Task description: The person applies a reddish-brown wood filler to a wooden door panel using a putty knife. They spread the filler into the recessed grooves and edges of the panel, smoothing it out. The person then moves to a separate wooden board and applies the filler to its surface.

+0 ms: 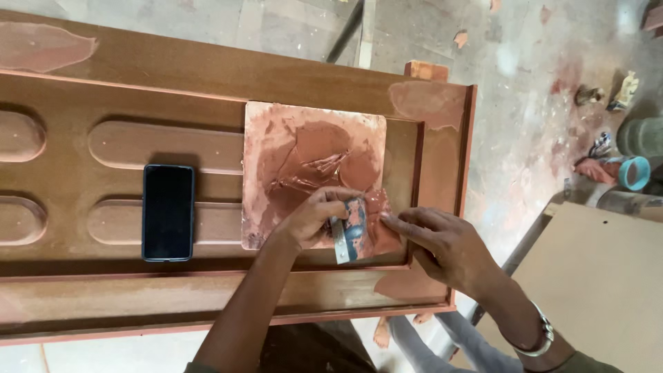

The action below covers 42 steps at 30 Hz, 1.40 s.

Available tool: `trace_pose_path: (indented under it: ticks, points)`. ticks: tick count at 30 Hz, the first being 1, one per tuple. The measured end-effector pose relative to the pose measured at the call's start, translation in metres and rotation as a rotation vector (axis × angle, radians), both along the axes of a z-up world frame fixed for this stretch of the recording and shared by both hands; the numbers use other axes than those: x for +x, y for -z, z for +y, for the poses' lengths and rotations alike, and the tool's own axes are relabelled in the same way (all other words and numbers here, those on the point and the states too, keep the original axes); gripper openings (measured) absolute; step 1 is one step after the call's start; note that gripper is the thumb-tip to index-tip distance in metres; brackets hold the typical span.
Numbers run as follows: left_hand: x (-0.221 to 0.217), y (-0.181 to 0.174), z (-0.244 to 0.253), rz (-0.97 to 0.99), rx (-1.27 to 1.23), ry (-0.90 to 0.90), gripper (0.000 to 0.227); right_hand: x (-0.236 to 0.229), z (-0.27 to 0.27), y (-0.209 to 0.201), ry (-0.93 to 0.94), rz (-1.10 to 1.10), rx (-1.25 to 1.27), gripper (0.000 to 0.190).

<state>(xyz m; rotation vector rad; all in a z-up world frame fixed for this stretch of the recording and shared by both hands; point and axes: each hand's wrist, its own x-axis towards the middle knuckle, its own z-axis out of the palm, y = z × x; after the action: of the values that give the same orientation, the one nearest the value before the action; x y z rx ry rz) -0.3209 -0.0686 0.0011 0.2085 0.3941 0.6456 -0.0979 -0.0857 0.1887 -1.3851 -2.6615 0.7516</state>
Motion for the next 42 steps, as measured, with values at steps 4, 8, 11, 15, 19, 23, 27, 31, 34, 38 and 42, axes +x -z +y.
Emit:
trace_pose_path:
  ticks: [4, 8, 11, 15, 19, 23, 27, 31, 34, 38, 42]
  points:
    - [-0.004, 0.008, -0.006, 0.21, -0.045, -0.112, 0.042, 0.018, -0.011, 0.025, 0.105, 0.231, -0.248, 0.072]
    - [-0.018, 0.002, -0.003, 0.24, -0.109, -0.259, 0.044, 0.052, -0.002, 0.063, 0.321, 0.546, -0.448, 0.069]
    - [-0.03, -0.002, 0.002, 0.243, -0.13, -0.214, 0.043, 0.072, 0.029, 0.103, 0.59, 0.347, -0.413, 0.057]
    - [-0.047, -0.01, 0.0, 0.237, -0.103, -0.141, 0.043, 0.071, 0.06, 0.116, 0.308, -0.413, 0.018, 0.067]
    - [-0.05, -0.008, 0.003, 0.235, -0.107, -0.156, 0.043, 0.067, 0.058, 0.1, 0.158, -0.809, 0.002, 0.076]
    - [-0.055, -0.011, 0.002, 0.19, -0.091, -0.119, 0.038, 0.07, 0.046, 0.092, 0.021, -0.916, 0.163, 0.077]
    - [-0.055, -0.02, 0.003, 0.166, -0.116, -0.115, 0.034, 0.07, 0.061, 0.111, 0.207, -0.621, 0.016, 0.064]
    - [-0.057, -0.022, -0.001, 0.276, -0.119, -0.088, 0.036, 0.064, 0.044, 0.138, 0.372, -0.619, 0.034, 0.056]
    - [-0.058, -0.017, 0.0, 0.214, -0.066, -0.08, 0.027, 0.059, -0.015, 0.143, 0.436, -0.745, -0.028, 0.058]
    - [-0.064, -0.019, 0.001, 0.147, -0.031, -0.077, 0.023, 0.04, -0.082, 0.125, 0.58, -0.789, -0.373, 0.074]
    - [-0.064, -0.027, 0.003, 0.2, -0.028, -0.031, 0.035, 0.047, -0.059, 0.114, 0.613, -0.633, -0.423, 0.064]
